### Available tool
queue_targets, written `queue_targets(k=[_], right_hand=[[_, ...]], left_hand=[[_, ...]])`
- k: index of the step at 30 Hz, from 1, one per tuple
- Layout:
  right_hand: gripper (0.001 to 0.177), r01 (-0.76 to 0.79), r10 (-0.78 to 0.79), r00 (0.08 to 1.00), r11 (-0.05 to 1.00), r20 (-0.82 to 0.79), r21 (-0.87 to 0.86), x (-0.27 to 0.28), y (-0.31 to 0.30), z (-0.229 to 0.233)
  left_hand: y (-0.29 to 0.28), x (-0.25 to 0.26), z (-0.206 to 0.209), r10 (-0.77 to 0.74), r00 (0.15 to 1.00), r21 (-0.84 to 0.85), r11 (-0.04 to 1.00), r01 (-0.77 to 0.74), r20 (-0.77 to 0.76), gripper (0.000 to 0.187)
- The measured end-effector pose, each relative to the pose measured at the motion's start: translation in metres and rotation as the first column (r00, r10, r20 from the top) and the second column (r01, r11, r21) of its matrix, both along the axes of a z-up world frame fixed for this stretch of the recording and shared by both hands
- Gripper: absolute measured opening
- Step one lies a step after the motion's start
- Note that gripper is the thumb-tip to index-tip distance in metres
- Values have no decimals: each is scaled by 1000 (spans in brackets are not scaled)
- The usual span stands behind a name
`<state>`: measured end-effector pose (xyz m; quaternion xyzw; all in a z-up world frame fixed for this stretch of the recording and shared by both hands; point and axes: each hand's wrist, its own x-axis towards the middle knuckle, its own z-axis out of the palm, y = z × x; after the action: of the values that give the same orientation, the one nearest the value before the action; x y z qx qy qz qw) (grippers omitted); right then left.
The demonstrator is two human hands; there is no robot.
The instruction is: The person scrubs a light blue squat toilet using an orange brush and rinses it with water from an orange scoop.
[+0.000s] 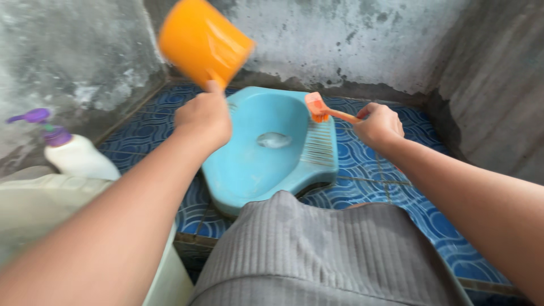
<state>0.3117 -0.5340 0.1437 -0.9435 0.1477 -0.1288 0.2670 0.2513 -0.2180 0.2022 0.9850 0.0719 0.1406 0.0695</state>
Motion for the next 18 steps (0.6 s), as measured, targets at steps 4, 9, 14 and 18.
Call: queue_targets(k=[4,9,14,18], right_hand=[[31,-98,97,995,995,-20,-25,4,33,0],[29,-225,229,973,969,-35,102,13,66,-3],[21,-41,193,959,819,-208,572,46,103,-16],[10,70,218,919,730,-329,680,61,124,-29]], left_hand=[[50,-62,-7,252,962,-305,929,-209,109,50],[101,-158,-44,476,874,-345,840,-418,99,46],[142,-239,-100,578,815,-283,776,-563,-36,37],[196,-290,-191,677,722,-229,687,-690,-145,42]])
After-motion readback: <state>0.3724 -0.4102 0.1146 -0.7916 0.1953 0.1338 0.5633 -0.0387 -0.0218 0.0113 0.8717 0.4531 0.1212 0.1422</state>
